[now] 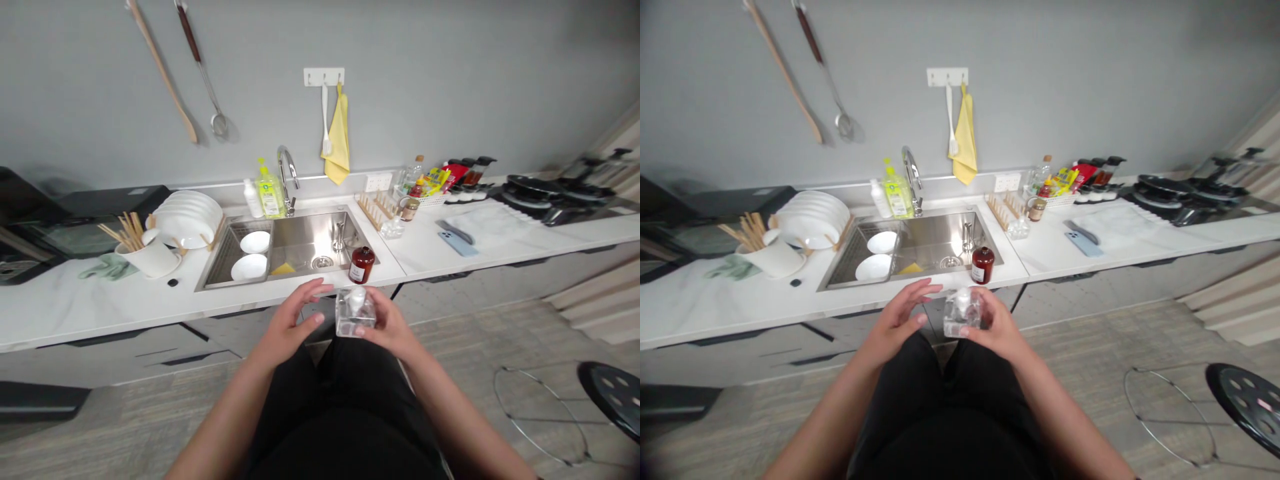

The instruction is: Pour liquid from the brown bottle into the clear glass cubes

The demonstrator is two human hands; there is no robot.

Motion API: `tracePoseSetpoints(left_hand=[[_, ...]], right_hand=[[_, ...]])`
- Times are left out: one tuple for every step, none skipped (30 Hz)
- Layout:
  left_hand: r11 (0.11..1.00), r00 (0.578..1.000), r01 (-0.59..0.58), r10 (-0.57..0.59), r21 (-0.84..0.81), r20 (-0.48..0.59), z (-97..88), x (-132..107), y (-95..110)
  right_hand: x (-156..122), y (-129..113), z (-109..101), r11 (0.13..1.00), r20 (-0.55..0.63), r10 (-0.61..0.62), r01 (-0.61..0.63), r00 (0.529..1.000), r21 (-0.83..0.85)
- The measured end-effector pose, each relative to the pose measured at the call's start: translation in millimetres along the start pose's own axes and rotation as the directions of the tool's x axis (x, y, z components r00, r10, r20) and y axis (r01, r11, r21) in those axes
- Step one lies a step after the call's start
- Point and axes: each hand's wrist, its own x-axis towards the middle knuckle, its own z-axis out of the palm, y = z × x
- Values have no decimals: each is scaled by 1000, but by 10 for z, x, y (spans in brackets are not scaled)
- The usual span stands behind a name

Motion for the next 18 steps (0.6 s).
tracePoseSetpoints(left_hand=[[1000,999,2,-1,-19,45,42,-5,40],[1000,997,11,-10,-22,74,64,-27,73],[1000,996,25,-24,-13,89,69,-62,98],[999,995,41,-41,3,92,62,-106,117],[998,995,58,-60,22,85,50,-154,130],[996,994,75,-78,41,72,37,-201,136],[994,994,91,-94,57,48,28,-243,136],[991,994,108,-109,74,11,27,-278,130],[988,992,125,-121,96,-42,34,-304,120],[983,986,138,-125,120,-108,48,-322,106],[978,976,148,-120,145,-181,69,-334,91],[975,962,152,-108,165,-249,91,-343,77],[973,951,148,-91,177,-295,112,-352,65],[976,950,131,-73,176,-304,127,-362,57],[981,959,105,-57,161,-276,136,-376,53],[989,975,76,-47,126,-217,139,-393,52],[996,989,52,-42,73,-143,137,-411,52],[999,996,38,-38,6,-79,134,-427,51]], right_hand=[[1,13,124,1000,49,-4,3,999,20],[7,31,229,999,95,-8,5,995,38],[14,49,319,999,131,-14,7,991,51],[20,66,394,998,162,-18,8,987,60],[23,80,458,998,184,-22,11,983,62],[22,92,512,998,198,-25,14,980,55],[17,101,560,999,204,-26,18,979,39],[10,110,603,1000,203,-27,24,979,18],[2,119,642,1000,195,-27,28,980,-4],[-6,129,678,999,183,-26,31,983,-24],[-12,140,710,999,169,-25,32,985,-41],[-16,151,737,998,156,-26,35,987,-56],[-18,160,757,997,145,-30,41,989,-69],[-19,168,771,996,139,-37,48,990,-78],[-20,172,776,995,134,-44,55,990,-82],[-24,173,773,995,134,-49,60,990,-83],[-31,171,764,995,137,-51,63,989,-79],[-43,166,750,995,143,-51,62,988,-73]])
